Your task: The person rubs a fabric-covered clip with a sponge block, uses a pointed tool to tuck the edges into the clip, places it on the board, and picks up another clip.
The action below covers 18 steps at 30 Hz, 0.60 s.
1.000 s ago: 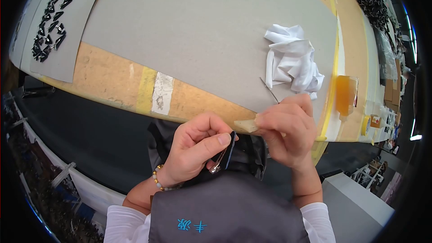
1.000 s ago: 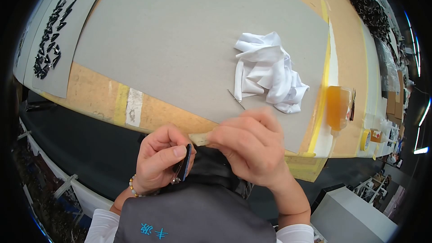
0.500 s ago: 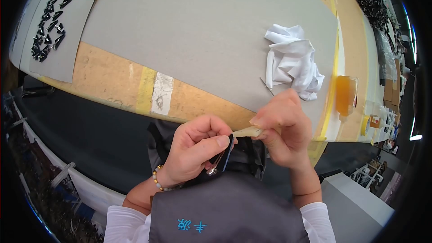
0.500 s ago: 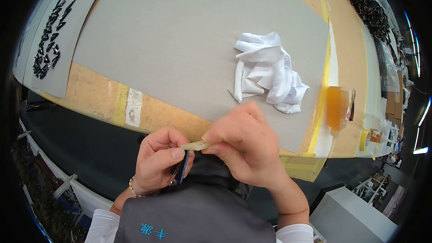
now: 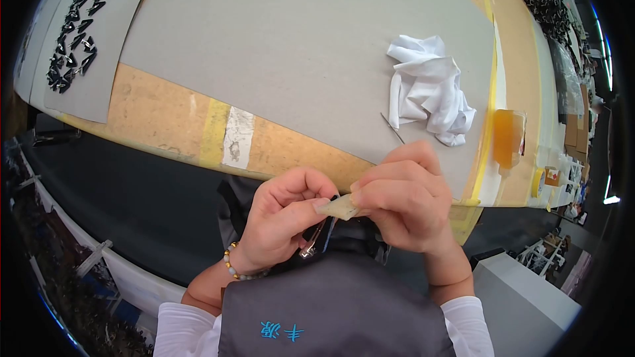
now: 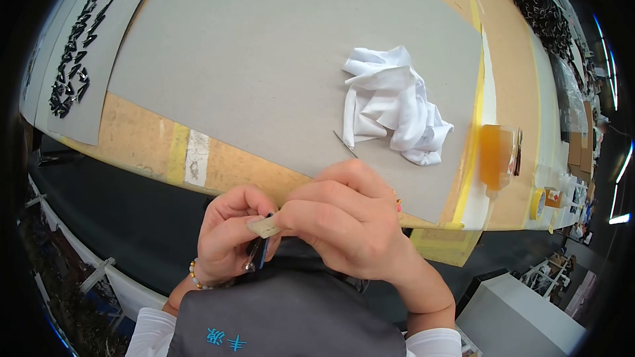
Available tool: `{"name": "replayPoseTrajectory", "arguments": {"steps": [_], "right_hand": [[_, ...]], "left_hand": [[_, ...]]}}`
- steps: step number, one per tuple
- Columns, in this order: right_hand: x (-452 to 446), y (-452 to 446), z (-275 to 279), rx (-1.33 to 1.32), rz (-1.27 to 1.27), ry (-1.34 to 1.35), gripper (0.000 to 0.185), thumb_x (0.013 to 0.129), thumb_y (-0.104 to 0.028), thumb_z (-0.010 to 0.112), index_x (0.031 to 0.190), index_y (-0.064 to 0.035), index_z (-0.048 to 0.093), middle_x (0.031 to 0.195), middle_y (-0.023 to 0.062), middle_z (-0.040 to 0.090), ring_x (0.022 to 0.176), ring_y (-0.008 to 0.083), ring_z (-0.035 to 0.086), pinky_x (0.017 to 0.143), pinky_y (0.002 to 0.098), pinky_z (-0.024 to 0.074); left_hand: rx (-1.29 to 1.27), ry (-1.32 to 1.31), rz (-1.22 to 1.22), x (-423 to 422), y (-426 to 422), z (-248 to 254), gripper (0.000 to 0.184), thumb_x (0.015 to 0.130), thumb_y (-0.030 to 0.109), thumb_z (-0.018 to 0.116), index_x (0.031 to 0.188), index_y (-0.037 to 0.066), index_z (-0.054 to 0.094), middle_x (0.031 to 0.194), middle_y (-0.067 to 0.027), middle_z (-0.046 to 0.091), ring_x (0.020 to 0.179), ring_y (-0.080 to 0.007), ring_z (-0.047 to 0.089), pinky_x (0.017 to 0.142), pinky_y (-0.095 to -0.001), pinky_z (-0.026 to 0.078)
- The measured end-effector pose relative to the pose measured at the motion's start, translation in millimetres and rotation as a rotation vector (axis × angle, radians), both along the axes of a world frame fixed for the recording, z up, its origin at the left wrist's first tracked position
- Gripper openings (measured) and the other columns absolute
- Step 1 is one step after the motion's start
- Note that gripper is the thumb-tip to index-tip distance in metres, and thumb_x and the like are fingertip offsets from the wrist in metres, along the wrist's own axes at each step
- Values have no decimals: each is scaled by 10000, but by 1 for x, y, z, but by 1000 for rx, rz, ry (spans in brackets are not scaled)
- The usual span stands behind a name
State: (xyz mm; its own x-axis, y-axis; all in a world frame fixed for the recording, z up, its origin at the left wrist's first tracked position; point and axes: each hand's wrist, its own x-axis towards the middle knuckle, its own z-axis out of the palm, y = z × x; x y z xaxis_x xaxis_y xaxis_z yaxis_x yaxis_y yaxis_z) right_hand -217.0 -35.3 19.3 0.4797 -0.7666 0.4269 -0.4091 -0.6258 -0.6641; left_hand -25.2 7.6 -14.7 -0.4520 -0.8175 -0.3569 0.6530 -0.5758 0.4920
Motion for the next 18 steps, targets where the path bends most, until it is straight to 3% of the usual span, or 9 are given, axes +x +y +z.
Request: {"name": "replayPoseTrajectory", "arguments": {"steps": [6, 10, 13, 18], "right_hand": [[-6, -3, 12, 75, -28, 33, 215, 734, -95, 772, 896, -128, 634, 839, 0, 669, 728, 207, 549, 663, 295, 424], [0, -3, 3, -84, 22, 12, 222, 696, -103, 769, 896, -108, 672, 797, -12, 659, 691, 179, 558, 638, 287, 435], [-9, -9, 9, -53, -45, 110, 231, 679, -111, 768, 890, -115, 674, 805, -16, 656, 725, 179, 559, 638, 284, 436], [5, 3, 12, -50, -14, 45, 227, 666, -106, 762, 875, -126, 675, 783, -25, 653, 706, 172, 540, 631, 281, 416]], "left_hand": [[28, 28, -12, 1, -1, 2, 99, 920, 81, 555, 980, 4, 573, 808, -33, 627, 554, -3, 456, 464, -167, 326], [10, -6, -13, 1, 0, 0, 96, 922, 85, 556, 973, 5, 572, 803, -30, 624, 532, -2, 447, 452, -167, 324], [28, 6, -6, 1, -1, 4, 96, 925, 87, 553, 971, 5, 571, 792, -18, 613, 526, -1, 438, 451, -166, 320], [-17, -73, -11, -2, -1, 2, 98, 926, 93, 553, 972, 7, 565, 770, -2, 592, 527, 0, 436, 454, -166, 322]]}}
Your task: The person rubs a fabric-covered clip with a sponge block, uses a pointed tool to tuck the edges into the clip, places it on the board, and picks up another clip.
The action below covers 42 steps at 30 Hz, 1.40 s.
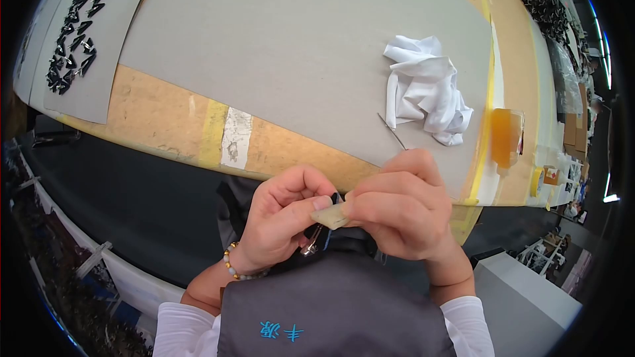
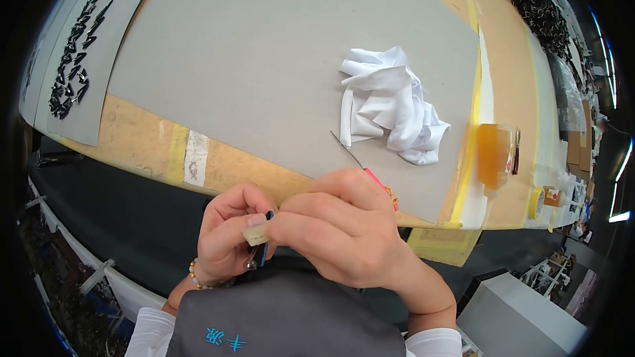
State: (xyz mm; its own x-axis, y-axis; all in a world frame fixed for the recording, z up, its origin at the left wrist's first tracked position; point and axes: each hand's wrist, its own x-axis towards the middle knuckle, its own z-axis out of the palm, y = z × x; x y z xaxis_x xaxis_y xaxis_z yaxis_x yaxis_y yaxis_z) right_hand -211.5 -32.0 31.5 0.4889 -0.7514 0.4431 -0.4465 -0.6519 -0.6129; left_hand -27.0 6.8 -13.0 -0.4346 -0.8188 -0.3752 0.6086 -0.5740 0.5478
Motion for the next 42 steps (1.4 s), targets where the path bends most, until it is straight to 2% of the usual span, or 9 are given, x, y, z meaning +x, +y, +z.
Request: {"name": "replayPoseTrajectory", "arguments": {"steps": [6, 9, 15, 21, 25, 31, 35, 38, 42], "right_hand": [[-13, -5, -3, 30, -97, 59, 185, 699, -124, 739, 872, -137, 675, 792, -37, 650, 719, 163, 533, 647, 275, 407], [-5, 0, -2, 9, -49, -26, 170, 707, -121, 738, 864, -136, 674, 797, -36, 652, 722, 166, 539, 653, 277, 407], [-15, -5, -4, -12, 0, 93, 201, 694, -122, 754, 877, -135, 672, 804, -35, 654, 727, 170, 542, 647, 282, 410], [-3, 1, -2, 1, -41, -24, 197, 697, -106, 745, 880, -137, 676, 808, -38, 655, 734, 167, 540, 642, 280, 408], [-12, -2, -7, -56, -16, 97, 223, 692, -123, 759, 898, -143, 676, 802, -39, 655, 734, 172, 528, 657, 272, 401], [-3, 2, -3, 18, -43, -30, 204, 695, -130, 760, 879, -144, 672, 804, -41, 655, 733, 175, 528, 661, 278, 394], [-11, 1, -2, 6, -5, 98, 212, 701, -125, 766, 887, -138, 665, 805, -41, 658, 731, 173, 534, 669, 279, 391], [-16, -2, -3, 42, -111, 47, 212, 696, -128, 763, 883, -146, 665, 811, -47, 660, 742, 168, 537, 678, 283, 389], [-6, 2, -3, 64, -42, -14, 208, 693, -123, 763, 874, -137, 662, 811, -48, 663, 741, 165, 537, 684, 285, 391]], "left_hand": [[-10, -8, -2, 1, 2, -1, 96, 929, 88, 547, 980, 8, 559, 759, 3, 585, 532, 4, 426, 456, -166, 319], [-12, -13, 5, 0, 1, 0, 94, 930, 88, 547, 979, 8, 560, 748, 5, 582, 535, 4, 427, 457, -166, 319], [-1, -38, -5, 1, 2, -2, 98, 931, 102, 560, 970, 12, 563, 751, 2, 585, 533, 4, 422, 456, -165, 311], [-13, -11, 10, 0, 2, -2, 97, 930, 102, 561, 966, 12, 563, 755, 2, 586, 530, 4, 424, 451, -165, 306], [-4, 10, 12, 1, 2, -3, 91, 927, 93, 555, 967, 12, 563, 766, -3, 595, 535, 4, 433, 449, -166, 313], [5, -1, 20, -1, 1, 0, 91, 928, 94, 557, 969, 13, 564, 767, 0, 595, 537, 4, 435, 447, -165, 315], [-21, -68, 19, 0, 3, -2, 100, 933, 105, 564, 971, 12, 563, 772, 1, 594, 538, 3, 434, 449, -165, 319], [-3, -7, 9, 0, 2, -1, 102, 935, 109, 566, 972, 14, 563, 777, 4, 592, 544, 8, 428, 450, -162, 316], [-29, -34, 16, -1, 3, -3, 105, 934, 109, 567, 974, 12, 563, 767, 5, 586, 532, 8, 421, 450, -162, 316]]}}
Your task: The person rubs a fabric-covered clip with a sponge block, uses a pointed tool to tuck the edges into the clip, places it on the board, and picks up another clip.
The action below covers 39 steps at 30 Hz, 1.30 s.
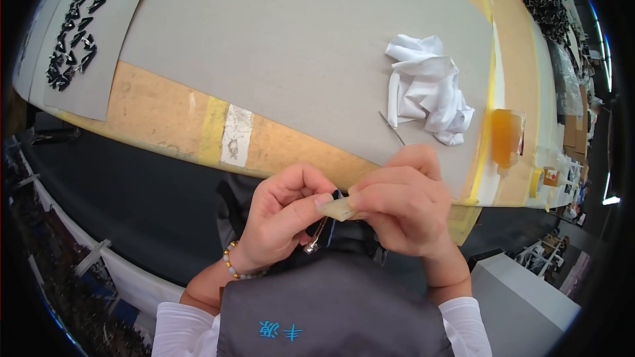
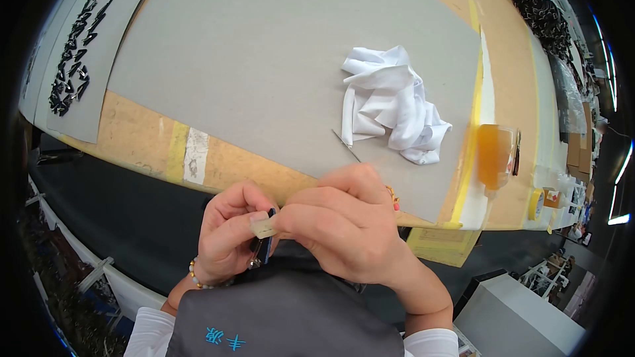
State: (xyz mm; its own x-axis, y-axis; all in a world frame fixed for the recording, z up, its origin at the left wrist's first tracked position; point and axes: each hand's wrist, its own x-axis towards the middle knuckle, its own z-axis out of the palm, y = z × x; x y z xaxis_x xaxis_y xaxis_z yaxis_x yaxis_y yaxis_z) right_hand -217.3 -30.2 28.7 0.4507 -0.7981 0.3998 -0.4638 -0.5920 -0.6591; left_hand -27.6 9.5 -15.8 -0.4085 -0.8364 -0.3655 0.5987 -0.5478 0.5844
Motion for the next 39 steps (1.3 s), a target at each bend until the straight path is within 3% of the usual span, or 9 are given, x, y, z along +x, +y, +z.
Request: {"name": "replayPoseTrajectory", "arguments": {"steps": [5, 11, 17, 20, 27, 32, 39], "right_hand": [[-9, -1, -5, 4, 19, 66, 206, 706, -128, 763, 885, -134, 662, 818, -39, 667, 734, 168, 539, 696, 283, 390], [0, 5, 0, 38, -37, -36, 227, 700, -100, 784, 893, -123, 665, 810, -26, 664, 725, 182, 543, 679, 295, 401], [-14, 8, 0, 78, -93, 48, 239, 678, -56, 799, 859, -93, 648, 785, -2, 649, 694, 205, 551, 669, 308, 408], [-16, 23, -2, 276, -151, -114, 241, 721, -9, 790, 894, -47, 627, 772, 34, 638, 616, 160, 547, 577, 272, 436], [4, 48, -15, 472, -221, -242, 240, 780, -31, 772, 952, -7, 607, 783, 49, 635, 592, 82, 554, 511, 209, 454], [9, 53, -22, 456, -162, -268, 253, 780, -23, 769, 966, -9, 599, 795, 53, 639, 606, 91, 576, 524, 212, 467], [13, 58, -25, 509, -208, -340, 269, 783, -21, 763, 995, -2, 599, 813, 60, 654, 623, 97, 599, 540, 220, 485]], "left_hand": [[0, -35, -17, 1, 1, -1, 104, 935, 104, 566, 980, 10, 564, 743, 0, 584, 522, 5, 420, 451, -160, 325], [-26, -34, 32, -3, -1, 1, 83, 946, 81, 551, 982, 7, 563, 736, -5, 584, 519, -2, 440, 450, -164, 346], [-118, -250, 87, 0, 4, 7, 92, 972, 77, 534, 1016, -2, 550, 725, 1, 573, 524, -13, 460, 464, -178, 380], [-155, -454, 136, -1, 6, 14, 117, 990, 98, 525, 1031, -9, 544, 711, 4, 565, 526, -16, 465, 471, -182, 396], [-88, -476, 119, 4, 11, 21, 167, 993, 132, 536, 1079, -10, 559, 721, 2, 577, 530, -21, 492, 469, -172, 404], [-103, -508, 114, 4, 13, 18, 173, 992, 146, 534, 1079, 0, 571, 761, -7, 604, 533, -23, 514, 458, -153, 397], [-25, -333, 34, 10, 14, 18, 194, 1002, 130, 516, 1134, -3, 563, 791, 3, 586, 576, -20, 485, 493, -159, 379]]}}
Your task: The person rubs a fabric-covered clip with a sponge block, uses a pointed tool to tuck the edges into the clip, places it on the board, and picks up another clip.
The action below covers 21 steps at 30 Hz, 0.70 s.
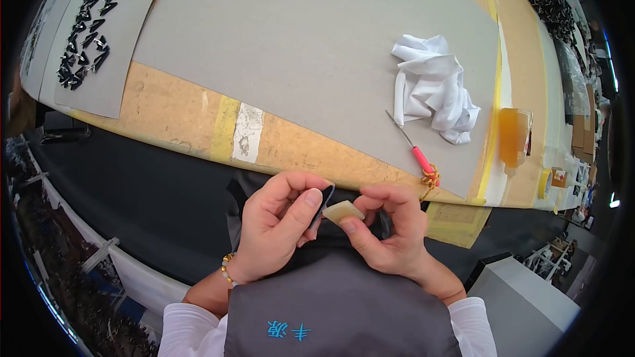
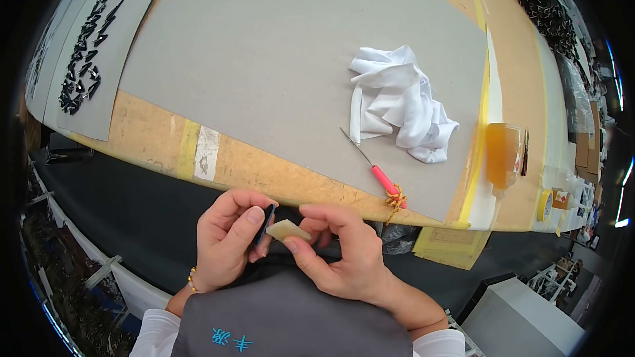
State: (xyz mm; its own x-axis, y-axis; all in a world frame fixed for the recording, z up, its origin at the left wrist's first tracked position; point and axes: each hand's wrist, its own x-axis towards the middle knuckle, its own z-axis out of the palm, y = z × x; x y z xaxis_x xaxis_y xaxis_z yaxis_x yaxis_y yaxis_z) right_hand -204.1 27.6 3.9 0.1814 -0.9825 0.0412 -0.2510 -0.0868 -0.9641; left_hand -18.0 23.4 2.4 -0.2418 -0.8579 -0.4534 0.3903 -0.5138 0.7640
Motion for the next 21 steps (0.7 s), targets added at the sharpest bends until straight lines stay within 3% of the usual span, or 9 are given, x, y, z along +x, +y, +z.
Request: {"name": "replayPoseTrajectory", "arguments": {"steps": [2, 5, 9, 18, 21], "right_hand": [[3, 3, 0, 73, -46, -114, 274, 789, -21, 759, 1008, 3, 597, 812, 59, 660, 624, 94, 601, 542, 217, 485], [-3, -5, 3, -19, 92, 59, 271, 798, -20, 748, 1017, 12, 592, 802, 59, 667, 612, 81, 590, 540, 206, 473], [-5, 6, -10, 40, -85, -91, 239, 800, -9, 735, 987, 10, 587, 803, 70, 659, 591, 72, 578, 540, 198, 465], [10, -12, -12, -402, -9, 19, 313, 722, 55, 773, 976, -23, 607, 741, 58, 599, 603, 179, 582, 530, 283, 466], [15, -15, -12, -417, 3, 42, 321, 707, 76, 765, 969, -29, 612, 731, 62, 587, 587, 198, 571, 521, 293, 465]], "left_hand": [[23, 79, -5, 1, 0, -1, 201, 1005, 131, 504, 1147, 0, 560, 795, -3, 589, 567, -22, 479, 479, -161, 365], [73, 72, 6, 0, -1, 2, 208, 1007, 124, 494, 1160, -3, 553, 797, -16, 590, 555, -24, 477, 460, -165, 351], [90, 81, 42, -2, 0, 2, 223, 1008, 130, 495, 1176, -7, 547, 792, -23, 591, 529, -23, 466, 449, -166, 344], [83, 107, -27, -3, -2, 5, 217, 1022, 126, 462, 1168, 0, 562, 756, -8, 544, 521, -19, 445, 452, -172, 354], [115, 186, -20, 0, -2, 3, 220, 1028, 127, 446, 1173, 1, 554, 760, -9, 532, 537, -20, 434, 459, -176, 354]]}}
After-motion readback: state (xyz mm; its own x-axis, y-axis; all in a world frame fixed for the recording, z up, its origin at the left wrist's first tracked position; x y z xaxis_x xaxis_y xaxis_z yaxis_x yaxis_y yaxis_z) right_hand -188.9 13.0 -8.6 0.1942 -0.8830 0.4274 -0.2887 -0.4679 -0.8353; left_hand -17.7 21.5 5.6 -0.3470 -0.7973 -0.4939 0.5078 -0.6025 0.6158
